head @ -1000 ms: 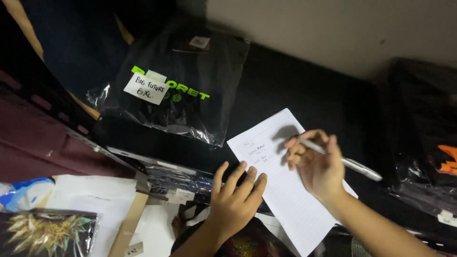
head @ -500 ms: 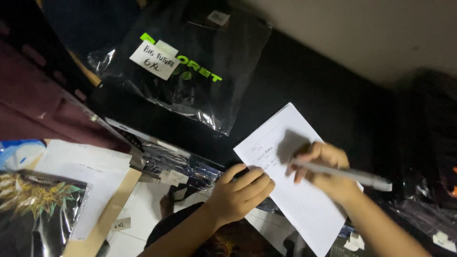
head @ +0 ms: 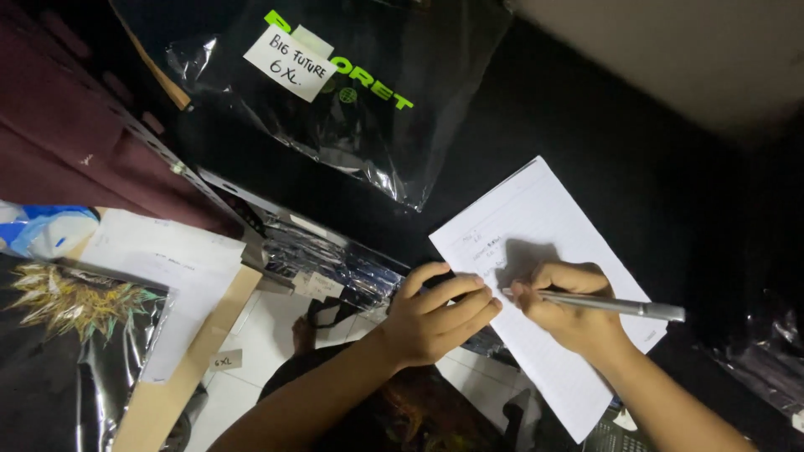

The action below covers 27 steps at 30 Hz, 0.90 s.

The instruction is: The person writes on a notepad with a pen while surrounded by packaged clothes. They then pick up a packaged shirt, move it to a different location, and continue writing on the notepad.

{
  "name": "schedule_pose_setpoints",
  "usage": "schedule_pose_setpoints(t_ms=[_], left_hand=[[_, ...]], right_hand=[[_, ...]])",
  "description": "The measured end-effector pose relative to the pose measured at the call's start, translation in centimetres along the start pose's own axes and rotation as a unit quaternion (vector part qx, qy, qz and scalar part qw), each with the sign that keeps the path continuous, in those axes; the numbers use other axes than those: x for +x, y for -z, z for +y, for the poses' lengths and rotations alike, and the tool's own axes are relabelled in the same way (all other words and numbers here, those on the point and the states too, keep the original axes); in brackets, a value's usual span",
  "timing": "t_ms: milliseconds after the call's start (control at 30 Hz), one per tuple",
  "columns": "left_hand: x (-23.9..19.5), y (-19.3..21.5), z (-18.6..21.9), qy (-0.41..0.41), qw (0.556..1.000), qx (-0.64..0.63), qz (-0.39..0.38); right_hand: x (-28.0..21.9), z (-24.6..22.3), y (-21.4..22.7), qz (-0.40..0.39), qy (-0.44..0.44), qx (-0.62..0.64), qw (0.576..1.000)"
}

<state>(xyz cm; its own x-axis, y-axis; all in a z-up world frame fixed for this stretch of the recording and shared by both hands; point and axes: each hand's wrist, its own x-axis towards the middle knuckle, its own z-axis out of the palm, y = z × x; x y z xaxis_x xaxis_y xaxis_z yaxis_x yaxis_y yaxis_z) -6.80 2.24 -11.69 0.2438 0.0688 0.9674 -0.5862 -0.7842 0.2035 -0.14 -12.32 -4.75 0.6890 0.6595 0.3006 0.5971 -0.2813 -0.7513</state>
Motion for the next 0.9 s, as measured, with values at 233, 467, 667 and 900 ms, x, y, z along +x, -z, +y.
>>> schedule_pose_setpoints(t_ms=[233, 467, 667, 900], left_hand=[[-0.4, -0.2, 0.4, 0.021, 1.000, 0.005, 0.003], [-1.3, -0.9, 0.2, 0.039, 0.999, -0.024, 0.007], [-2.0, -1.2, 0.1, 0.038, 0.999, -0.034, -0.003], [-1.9, -1.4, 0.1, 0.048, 0.998, -0.036, 0.008]], right_hand=[[0.0, -0.1, -0.4, 0.004, 0.005, -0.021, 1.000], [1.4, -2.5, -0.8, 0.004, 0.019, -0.002, 1.000], [1.0, -1.7, -1.0, 0.001, 0.013, 0.004, 1.000], [1.3, -2.0, -1.1, 0.011, 0.009, -0.012, 1.000]])
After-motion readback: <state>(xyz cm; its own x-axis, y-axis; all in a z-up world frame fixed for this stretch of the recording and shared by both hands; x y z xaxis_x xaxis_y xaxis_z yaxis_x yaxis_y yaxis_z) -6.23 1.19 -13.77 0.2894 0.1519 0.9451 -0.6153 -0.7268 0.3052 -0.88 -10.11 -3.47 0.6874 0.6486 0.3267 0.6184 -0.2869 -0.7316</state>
